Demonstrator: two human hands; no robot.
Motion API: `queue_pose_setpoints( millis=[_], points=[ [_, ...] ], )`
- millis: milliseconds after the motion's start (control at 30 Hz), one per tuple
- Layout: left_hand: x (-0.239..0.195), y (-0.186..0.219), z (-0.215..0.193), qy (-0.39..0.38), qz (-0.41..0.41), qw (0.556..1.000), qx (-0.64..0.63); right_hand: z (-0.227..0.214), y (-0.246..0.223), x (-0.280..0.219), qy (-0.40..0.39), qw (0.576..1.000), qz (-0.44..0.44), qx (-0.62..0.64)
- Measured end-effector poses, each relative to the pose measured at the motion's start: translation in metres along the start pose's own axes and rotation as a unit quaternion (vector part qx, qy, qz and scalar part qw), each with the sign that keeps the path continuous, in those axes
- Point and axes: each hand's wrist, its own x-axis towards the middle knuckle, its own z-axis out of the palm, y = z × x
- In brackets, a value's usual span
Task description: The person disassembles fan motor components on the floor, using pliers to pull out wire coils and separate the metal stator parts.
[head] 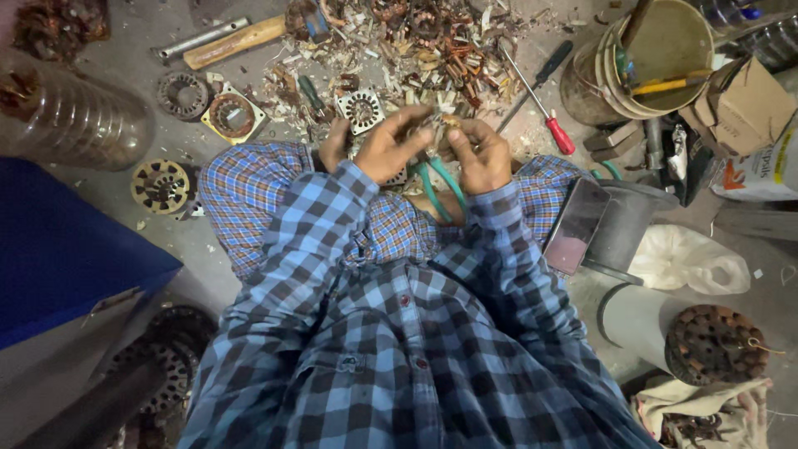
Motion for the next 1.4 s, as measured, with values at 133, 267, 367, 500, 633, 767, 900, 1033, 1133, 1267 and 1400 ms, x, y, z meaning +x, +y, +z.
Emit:
queue_pose_setpoints(
  millis=[133, 267, 367, 500, 633, 767, 900, 1033, 1133, 1267, 1400],
  points=[
    [-0.003, 0.015, 0.004, 0.03, -0.022, 0.977, 0.211, 0.01, -0.012, -0.004, -0.006, 0.997, 0.014, -0.08],
    [-0.005, 0.025, -0.004, -0.008, -0.078, 0.986, 0.15, 0.0, -0.033, -0.003, -0.038, 0.976, -0.058, -0.204],
    [-0.004, 0.032, -0.012, -0.079, -0.074, 0.986, 0.128, -0.012, -0.045, 0.001, -0.095, 0.965, -0.091, -0.228],
    [-0.006, 0.037, -0.01, -0.115, 0.025, 0.96, 0.255, -0.009, -0.046, -0.001, -0.061, 0.976, -0.059, -0.203],
    [-0.012, 0.028, 0.0, -0.001, 0.014, 0.949, 0.314, 0.0, -0.044, -0.008, 0.009, 0.933, -0.176, -0.315],
    [-0.011, 0.01, -0.011, -0.019, -0.028, 0.992, 0.118, 0.002, -0.049, -0.018, 0.028, 0.943, -0.162, -0.29],
    [0.001, -0.016, -0.019, -0.058, -0.095, 0.994, 0.001, 0.0, -0.04, -0.017, 0.068, 0.972, -0.127, -0.184],
    [0.009, -0.036, -0.021, 0.011, -0.15, 0.987, -0.055, -0.006, -0.013, -0.014, 0.069, 0.991, -0.091, -0.072],
    [0.01, -0.035, -0.029, 0.085, -0.176, 0.975, -0.102, -0.017, 0.006, -0.009, 0.142, 0.989, -0.027, 0.033],
    [0.01, -0.027, -0.035, 0.17, -0.161, 0.97, -0.068, -0.052, 0.016, -0.002, 0.222, 0.969, -0.042, 0.095],
    [0.013, -0.02, -0.026, 0.116, -0.082, 0.99, -0.018, -0.058, 0.018, 0.011, 0.129, 0.986, -0.042, -0.097]
  ],
)
